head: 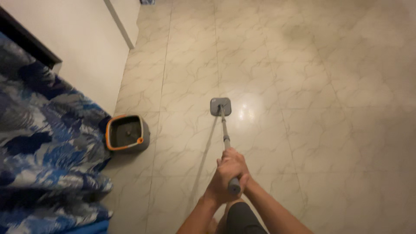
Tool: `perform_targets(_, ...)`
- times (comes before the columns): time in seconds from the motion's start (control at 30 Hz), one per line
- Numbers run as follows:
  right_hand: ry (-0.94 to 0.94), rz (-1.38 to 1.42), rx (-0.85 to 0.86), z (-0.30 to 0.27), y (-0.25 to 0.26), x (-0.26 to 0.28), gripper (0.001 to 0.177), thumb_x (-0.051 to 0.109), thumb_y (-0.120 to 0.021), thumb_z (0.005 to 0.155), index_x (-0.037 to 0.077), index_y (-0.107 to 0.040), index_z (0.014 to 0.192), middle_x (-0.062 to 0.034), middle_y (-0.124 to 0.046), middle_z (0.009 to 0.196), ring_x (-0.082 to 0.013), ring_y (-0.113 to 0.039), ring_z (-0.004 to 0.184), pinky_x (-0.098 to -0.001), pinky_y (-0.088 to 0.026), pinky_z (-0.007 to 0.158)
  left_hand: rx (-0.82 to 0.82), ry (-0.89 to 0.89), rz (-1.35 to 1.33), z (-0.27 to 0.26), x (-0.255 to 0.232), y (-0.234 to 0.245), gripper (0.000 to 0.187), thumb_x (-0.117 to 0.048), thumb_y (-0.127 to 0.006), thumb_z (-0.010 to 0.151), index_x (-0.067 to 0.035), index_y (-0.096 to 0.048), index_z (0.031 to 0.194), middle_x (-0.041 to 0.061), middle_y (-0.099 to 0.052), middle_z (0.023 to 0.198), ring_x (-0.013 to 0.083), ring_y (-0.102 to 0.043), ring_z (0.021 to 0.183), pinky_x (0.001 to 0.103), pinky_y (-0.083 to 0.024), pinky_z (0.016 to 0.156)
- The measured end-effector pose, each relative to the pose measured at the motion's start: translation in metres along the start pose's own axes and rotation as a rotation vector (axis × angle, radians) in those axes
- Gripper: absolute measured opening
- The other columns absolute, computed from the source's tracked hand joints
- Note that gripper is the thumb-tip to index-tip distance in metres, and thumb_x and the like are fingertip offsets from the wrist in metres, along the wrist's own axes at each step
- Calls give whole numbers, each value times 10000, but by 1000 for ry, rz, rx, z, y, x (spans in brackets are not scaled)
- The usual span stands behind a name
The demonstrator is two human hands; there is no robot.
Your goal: The person mops a tiled floor using a spray mop, moving the mop head across the tiles and then placing the mop pole into a bucket.
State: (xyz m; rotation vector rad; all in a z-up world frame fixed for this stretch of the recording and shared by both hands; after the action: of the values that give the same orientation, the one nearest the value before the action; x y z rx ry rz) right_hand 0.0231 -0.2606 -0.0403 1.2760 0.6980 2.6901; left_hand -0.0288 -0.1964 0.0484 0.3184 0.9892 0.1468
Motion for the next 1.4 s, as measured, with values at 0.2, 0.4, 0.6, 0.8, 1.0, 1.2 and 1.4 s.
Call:
perform_targets(0.2,8,-79,88,26,-2,-28,323,103,-739,806,44,-462,650,-71,-517,712,-280,-523,712,-426,-422,608,-20,46,16,22,31,-1,202,-60,-720,815,-47,-538,729,133,-590,759,323,-592,787,409,-484,803)
perform_targets(0.4,38,-40,118,89,-3,-107,275,117,-720,854,51,-520,677,-69,-552,754,-274,-546,758,-409,-444,677,-6,59,38,90,108,-4,215,-79,-722,817,-44,-531,727,134,-563,744,325,-566,755,415,-469,787)
perform_targets(0.6,-307,107,244,176,10,-228,222,126,-757,810,8,-582,741,-83,-588,804,-272,-581,793,-379,-487,714,31,57,69,189,196,-20,206,-69,-708,825,-48,-525,733,129,-557,739,322,-571,772,418,-474,825)
perform_targets(0.8,-414,161,305,240,34,-303,322,154,-801,787,-13,-529,749,-97,-547,803,-241,-548,760,-372,-470,705,72,145,114,266,267,-47,202,-60,-701,800,-45,-520,713,126,-576,737,316,-574,786,417,-485,850)
perform_targets(1.0,-408,96,307,266,51,-329,368,166,-806,782,-24,-498,713,-109,-509,747,-256,-504,727,-387,-456,682,46,178,130,300,285,-62,213,-55,-720,776,-41,-523,695,130,-575,725,317,-575,781,415,-487,835)
perform_targets(1.2,-334,66,247,237,70,-305,269,125,-745,808,-18,-537,713,-114,-540,734,-285,-520,730,-399,-460,673,30,130,127,282,250,-78,210,-56,-721,777,-36,-528,698,139,-577,740,329,-581,801,423,-488,855)
perform_targets(1.4,-275,63,191,157,86,-251,234,112,-722,823,-8,-554,712,-112,-563,742,-288,-540,746,-395,-476,679,20,94,101,219,177,-101,180,-57,-709,771,-38,-541,708,147,-603,761,338,-606,827,428,-497,872)
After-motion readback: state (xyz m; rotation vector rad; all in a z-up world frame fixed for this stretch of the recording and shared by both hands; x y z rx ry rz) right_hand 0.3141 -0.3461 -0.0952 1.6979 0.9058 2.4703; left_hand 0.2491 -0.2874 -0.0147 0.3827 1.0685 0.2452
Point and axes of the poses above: each hand's wrist, its own z-axis towards the middle knuckle, its own y-axis out of the back of the hand, x = y × z, the point moved 7 cm from there along z, towards the middle knuckle
